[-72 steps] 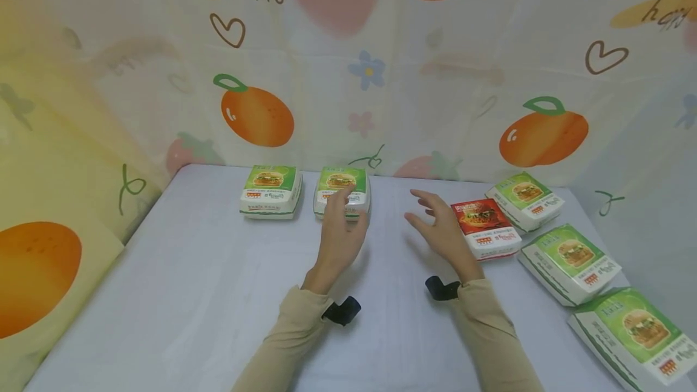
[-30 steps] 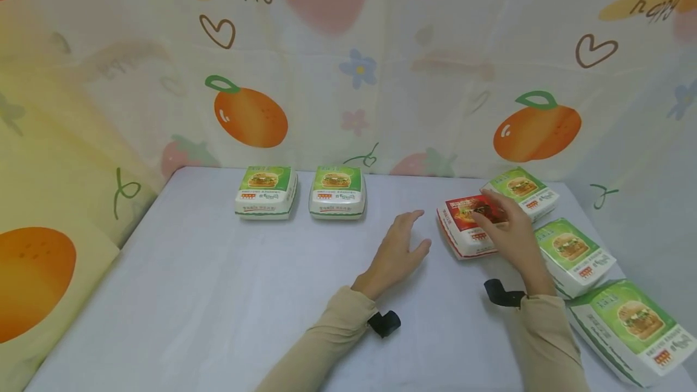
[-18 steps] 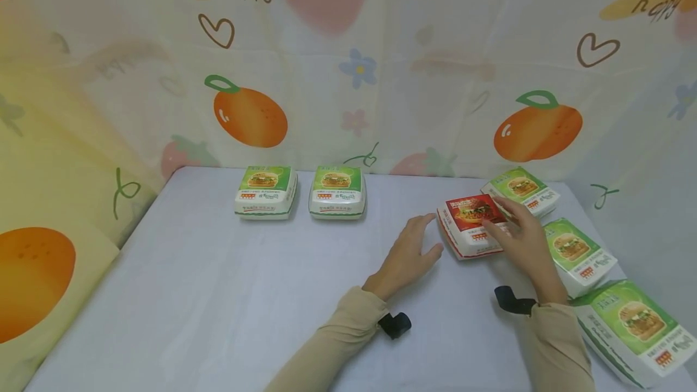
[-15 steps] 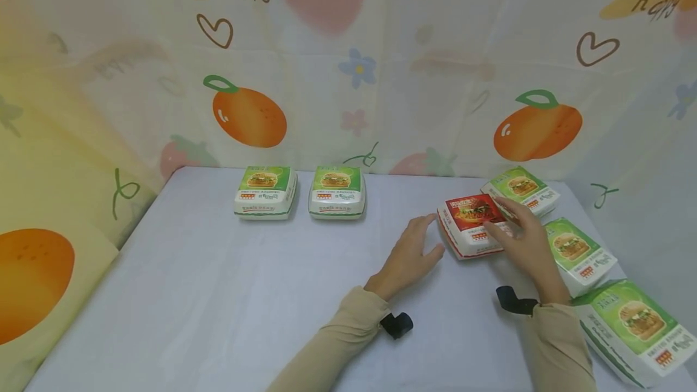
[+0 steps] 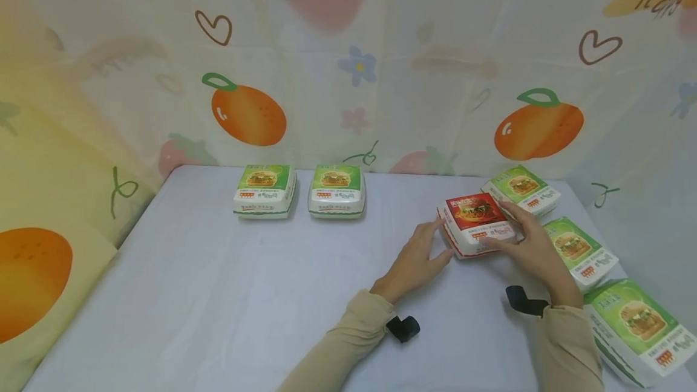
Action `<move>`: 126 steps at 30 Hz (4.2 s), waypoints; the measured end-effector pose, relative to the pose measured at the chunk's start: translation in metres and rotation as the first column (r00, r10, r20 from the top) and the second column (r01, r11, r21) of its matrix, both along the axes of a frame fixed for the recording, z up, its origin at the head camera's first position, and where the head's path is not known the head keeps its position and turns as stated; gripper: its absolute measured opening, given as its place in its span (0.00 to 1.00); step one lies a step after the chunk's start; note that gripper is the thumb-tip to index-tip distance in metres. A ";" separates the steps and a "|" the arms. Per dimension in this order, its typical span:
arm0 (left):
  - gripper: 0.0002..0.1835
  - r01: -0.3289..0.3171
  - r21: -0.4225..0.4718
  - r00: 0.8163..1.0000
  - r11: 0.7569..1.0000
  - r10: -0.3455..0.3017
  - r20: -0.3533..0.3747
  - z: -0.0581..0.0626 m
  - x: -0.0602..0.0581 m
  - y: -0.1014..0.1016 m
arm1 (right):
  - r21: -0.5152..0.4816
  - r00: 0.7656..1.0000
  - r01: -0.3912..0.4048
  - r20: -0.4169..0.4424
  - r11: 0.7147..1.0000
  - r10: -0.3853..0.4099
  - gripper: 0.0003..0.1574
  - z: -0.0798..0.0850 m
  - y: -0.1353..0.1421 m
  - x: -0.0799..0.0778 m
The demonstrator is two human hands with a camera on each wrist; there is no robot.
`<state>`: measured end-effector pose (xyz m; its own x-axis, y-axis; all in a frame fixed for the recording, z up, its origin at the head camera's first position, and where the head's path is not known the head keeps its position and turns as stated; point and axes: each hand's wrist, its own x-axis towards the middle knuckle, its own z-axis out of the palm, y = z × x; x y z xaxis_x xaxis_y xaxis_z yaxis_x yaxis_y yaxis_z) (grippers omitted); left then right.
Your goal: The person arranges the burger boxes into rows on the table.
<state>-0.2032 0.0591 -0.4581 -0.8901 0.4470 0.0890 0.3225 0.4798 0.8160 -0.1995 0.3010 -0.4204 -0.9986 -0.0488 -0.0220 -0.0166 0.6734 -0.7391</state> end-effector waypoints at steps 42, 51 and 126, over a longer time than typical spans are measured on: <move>0.30 -0.081 0.097 0.997 0.992 0.081 0.007 -0.008 -0.007 -0.009 | -0.042 0.998 -0.063 -0.001 0.997 0.063 0.69 -0.018 -0.024 -0.011; 0.28 -0.166 0.165 0.986 0.972 0.168 0.003 -0.004 -0.010 -0.015 | -0.098 0.997 -0.069 -0.038 0.993 0.066 0.67 -0.020 -0.034 -0.013; 0.35 -0.364 0.144 0.931 0.920 0.357 0.073 -0.014 -0.035 -0.047 | -0.172 0.998 0.033 -0.047 0.985 -0.041 0.45 -0.042 -0.108 -0.055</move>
<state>-0.2381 0.0120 -0.4718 -0.9931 0.0791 0.0871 0.1127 0.4255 0.8979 -0.2545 0.1930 -0.4625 -0.9994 -0.0104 0.0339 -0.0341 0.5379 -0.8423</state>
